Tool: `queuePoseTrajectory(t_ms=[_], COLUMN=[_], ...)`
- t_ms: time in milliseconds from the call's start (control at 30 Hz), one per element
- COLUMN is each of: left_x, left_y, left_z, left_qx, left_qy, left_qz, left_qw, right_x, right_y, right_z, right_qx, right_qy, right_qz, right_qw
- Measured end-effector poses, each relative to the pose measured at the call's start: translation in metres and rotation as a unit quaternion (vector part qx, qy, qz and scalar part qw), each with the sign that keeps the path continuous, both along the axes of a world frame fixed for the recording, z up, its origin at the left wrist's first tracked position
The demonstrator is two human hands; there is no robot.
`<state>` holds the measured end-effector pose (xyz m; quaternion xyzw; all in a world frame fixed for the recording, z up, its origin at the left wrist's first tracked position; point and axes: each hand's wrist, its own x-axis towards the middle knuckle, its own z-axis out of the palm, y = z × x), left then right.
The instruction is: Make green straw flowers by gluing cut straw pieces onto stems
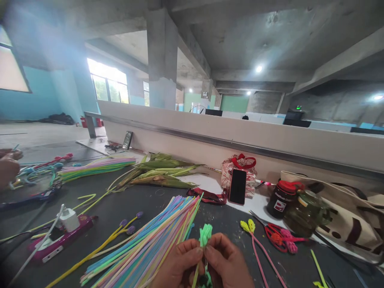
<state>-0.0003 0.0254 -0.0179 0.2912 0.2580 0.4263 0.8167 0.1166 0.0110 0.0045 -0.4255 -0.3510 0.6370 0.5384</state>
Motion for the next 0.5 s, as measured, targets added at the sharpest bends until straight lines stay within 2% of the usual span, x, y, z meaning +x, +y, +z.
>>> queuePoseTrajectory(t_ms=[133, 267, 500], left_x=[0.0001, 0.0004, -0.0012], left_y=[0.0020, 0.0035, 0.0022], left_z=[-0.0010, -0.0024, 0.0000], left_qx=[0.008, 0.032, 0.097], left_qy=[0.029, 0.057, 0.153], left_qz=[0.012, 0.020, 0.060], left_qw=[0.999, 0.998, 0.982], right_x=[0.0024, 0.0016, 0.0053], right_y=[-0.0010, -0.0027, -0.0015], right_z=[0.0033, 0.0037, 0.0014], right_qx=[0.006, -0.001, -0.005], right_qy=[-0.031, -0.080, -0.090], right_qz=[0.024, 0.009, 0.012], right_qw=[0.999, 0.997, 0.996])
